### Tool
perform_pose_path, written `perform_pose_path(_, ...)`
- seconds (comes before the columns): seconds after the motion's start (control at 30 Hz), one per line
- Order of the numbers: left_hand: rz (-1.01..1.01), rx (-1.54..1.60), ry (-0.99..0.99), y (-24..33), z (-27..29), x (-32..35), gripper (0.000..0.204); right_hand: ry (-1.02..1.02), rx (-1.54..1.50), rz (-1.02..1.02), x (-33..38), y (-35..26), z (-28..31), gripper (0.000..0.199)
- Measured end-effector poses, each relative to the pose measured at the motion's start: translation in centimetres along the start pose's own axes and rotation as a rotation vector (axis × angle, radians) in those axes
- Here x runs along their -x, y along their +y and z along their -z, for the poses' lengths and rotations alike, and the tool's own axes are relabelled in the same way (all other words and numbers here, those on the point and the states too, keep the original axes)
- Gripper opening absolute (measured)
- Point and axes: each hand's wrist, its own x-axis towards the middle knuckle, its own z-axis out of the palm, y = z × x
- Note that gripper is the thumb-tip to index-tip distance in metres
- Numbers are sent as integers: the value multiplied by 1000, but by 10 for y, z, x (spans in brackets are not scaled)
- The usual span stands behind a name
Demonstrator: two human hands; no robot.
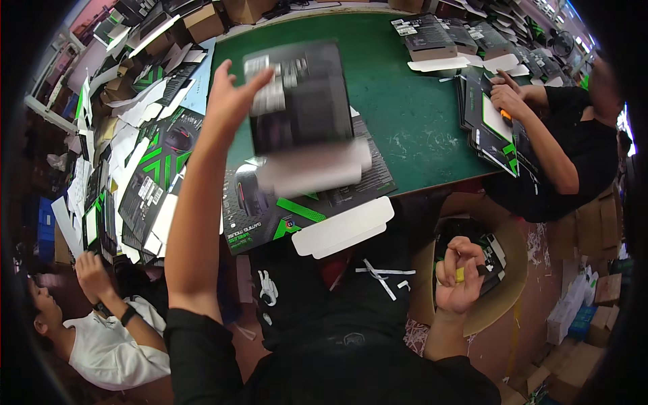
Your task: The person assembles packaging boxes by picking up flat cardboard cutouts from a stack, peeling off adhesive strips by hand, and folding them into boxes.
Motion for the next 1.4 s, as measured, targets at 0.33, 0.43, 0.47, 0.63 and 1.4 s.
perform_pose_path(0.33, -230, -864, -230, -57, -18, 92, 81, 61, 102, -329, 8, 23, -7, 80)
perform_pose_path(0.43, -112, -805, -329, -65, -13, 77, 80, -75, 292, -336, -1, 20, -15, 77)
perform_pose_path(0.47, -24, -780, -437, -67, -12, 70, 78, -93, 298, -333, -1, 20, -18, 77)
perform_pose_path(0.63, -125, -353, -631, -39, -1, 65, 61, -259, 488, -326, -9, 8, -27, 39)
perform_pose_path(1.4, -889, -450, -1089, 80, 35, 171, 31, -1126, 1075, 1006, -106, -47, -134, 34)
